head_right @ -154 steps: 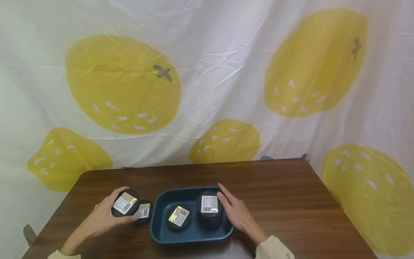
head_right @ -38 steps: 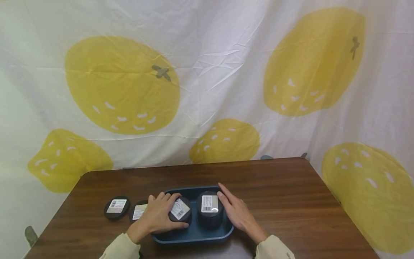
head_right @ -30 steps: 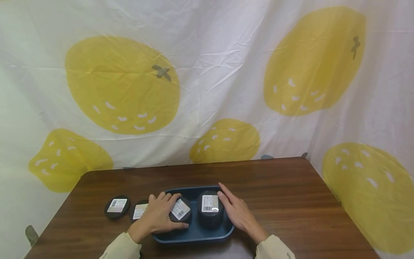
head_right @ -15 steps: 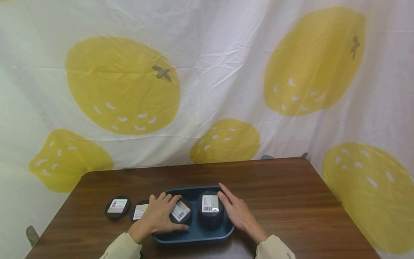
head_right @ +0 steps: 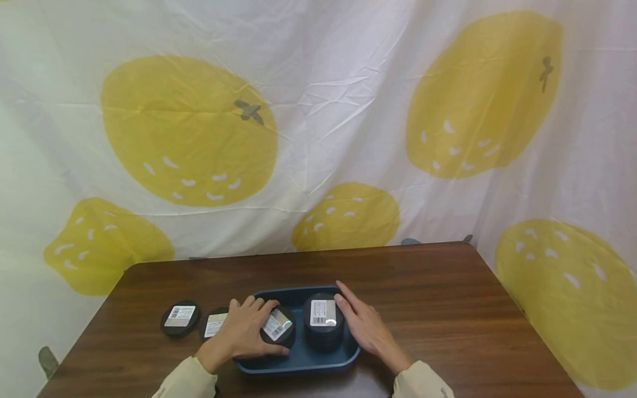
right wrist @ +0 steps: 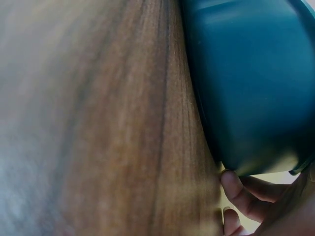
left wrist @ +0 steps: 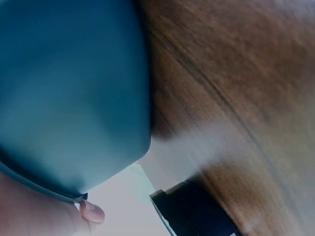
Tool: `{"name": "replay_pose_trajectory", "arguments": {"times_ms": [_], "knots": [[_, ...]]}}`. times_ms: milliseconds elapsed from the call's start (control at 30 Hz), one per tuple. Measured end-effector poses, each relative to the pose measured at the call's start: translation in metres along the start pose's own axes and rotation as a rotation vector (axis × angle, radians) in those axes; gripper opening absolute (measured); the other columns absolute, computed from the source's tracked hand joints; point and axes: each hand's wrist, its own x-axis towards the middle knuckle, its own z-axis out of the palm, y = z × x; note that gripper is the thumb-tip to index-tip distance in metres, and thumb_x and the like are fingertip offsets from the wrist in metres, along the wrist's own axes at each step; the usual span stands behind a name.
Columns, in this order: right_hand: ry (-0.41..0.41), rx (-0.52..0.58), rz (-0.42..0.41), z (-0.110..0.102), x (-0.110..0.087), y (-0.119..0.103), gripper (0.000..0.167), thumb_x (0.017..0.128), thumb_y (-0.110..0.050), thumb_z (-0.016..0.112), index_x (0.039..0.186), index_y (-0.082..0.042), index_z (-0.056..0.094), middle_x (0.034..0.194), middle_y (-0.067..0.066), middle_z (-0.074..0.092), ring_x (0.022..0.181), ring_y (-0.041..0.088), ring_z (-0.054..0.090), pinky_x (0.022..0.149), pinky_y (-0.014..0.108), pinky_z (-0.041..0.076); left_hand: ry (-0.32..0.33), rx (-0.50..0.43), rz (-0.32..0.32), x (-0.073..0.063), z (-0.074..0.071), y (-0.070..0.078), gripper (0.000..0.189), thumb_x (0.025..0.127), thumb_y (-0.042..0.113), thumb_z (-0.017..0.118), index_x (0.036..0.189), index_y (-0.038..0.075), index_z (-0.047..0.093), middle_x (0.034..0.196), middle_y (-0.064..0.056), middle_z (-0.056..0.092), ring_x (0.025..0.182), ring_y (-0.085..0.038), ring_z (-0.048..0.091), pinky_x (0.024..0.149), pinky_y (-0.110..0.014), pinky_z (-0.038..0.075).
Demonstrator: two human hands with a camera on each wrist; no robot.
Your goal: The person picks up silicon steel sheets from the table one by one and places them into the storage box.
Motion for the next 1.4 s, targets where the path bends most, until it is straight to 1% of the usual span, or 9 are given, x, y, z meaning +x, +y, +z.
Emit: {"name": "replay_pose_trajectory", "arguments": {"times_ms": [167, 433, 867, 1067, 1200, 1300, 1400], "knots": [[0.0, 0.006, 0.001, 0.001, 0.001, -0.001, 0.061, 0.101, -0.065, 0.028, 0.153, -0.035, 0.036, 0.153, 0.008, 0.044, 0.137, 0.039, 0.044, 0.108, 0.064, 0.031, -0.007, 0.0, -0.001, 0.0, -0.001, 0.0, 0.105, 0.06, 0.088, 0.065, 0.137, 0.017, 0.055, 0.121, -0.005, 0.062, 0.108, -0.023, 0.051, 0.077, -0.044, 0.034], [0.002, 0.008, 0.001, 0.002, 0.001, -0.001, 0.062, 0.101, -0.064, 0.028, 0.154, -0.033, 0.037, 0.153, 0.009, 0.044, 0.137, 0.039, 0.044, 0.108, 0.064, 0.031, -0.009, -0.002, 0.001, 0.0, -0.002, -0.001, 0.108, 0.057, 0.088, 0.067, 0.136, 0.015, 0.056, 0.123, -0.006, 0.062, 0.11, -0.024, 0.052, 0.078, -0.045, 0.035], [0.005, 0.004, -0.004, 0.001, 0.0, 0.001, 0.061, 0.101, -0.064, 0.029, 0.154, -0.032, 0.037, 0.152, 0.009, 0.045, 0.136, 0.04, 0.045, 0.107, 0.064, 0.032, -0.052, -0.034, -0.005, -0.001, -0.004, 0.001, 0.112, 0.059, 0.088, 0.067, 0.145, 0.019, 0.049, 0.123, -0.007, 0.06, 0.11, -0.025, 0.051, 0.078, -0.045, 0.033], [0.008, 0.003, -0.005, 0.001, 0.0, 0.001, 0.061, 0.101, -0.064, 0.029, 0.153, -0.033, 0.037, 0.152, 0.009, 0.045, 0.136, 0.04, 0.046, 0.107, 0.064, 0.032, -0.073, -0.058, -0.021, -0.004, -0.007, 0.003, 0.112, 0.061, 0.088, 0.065, 0.15, 0.023, 0.044, 0.119, -0.006, 0.057, 0.107, -0.024, 0.046, 0.08, -0.047, 0.032], [0.007, 0.005, -0.001, 0.001, 0.0, 0.001, 0.062, 0.101, -0.065, 0.029, 0.153, -0.034, 0.037, 0.152, 0.008, 0.045, 0.136, 0.04, 0.046, 0.107, 0.064, 0.032, -0.056, -0.049, -0.026, -0.005, -0.009, 0.004, 0.11, 0.063, 0.088, 0.064, 0.15, 0.024, 0.044, 0.116, -0.005, 0.056, 0.104, -0.023, 0.044, 0.078, -0.046, 0.031], [0.01, 0.002, -0.003, 0.001, 0.0, 0.0, 0.062, 0.101, -0.065, 0.03, 0.153, -0.033, 0.037, 0.152, 0.009, 0.046, 0.136, 0.04, 0.046, 0.107, 0.064, 0.032, -0.029, -0.043, -0.021, -0.007, -0.011, 0.005, 0.107, 0.064, 0.086, 0.065, 0.149, 0.024, 0.045, 0.114, -0.004, 0.055, 0.102, -0.022, 0.043, 0.078, -0.046, 0.03], [0.014, 0.001, -0.006, 0.001, 0.0, 0.0, 0.061, 0.101, -0.064, 0.03, 0.153, -0.034, 0.038, 0.152, 0.009, 0.046, 0.135, 0.04, 0.046, 0.107, 0.064, 0.033, 0.013, -0.036, -0.009, -0.011, -0.014, 0.006, 0.105, 0.065, 0.084, 0.066, 0.148, 0.023, 0.047, 0.111, -0.003, 0.055, 0.101, -0.022, 0.043, 0.077, -0.045, 0.03]]}}
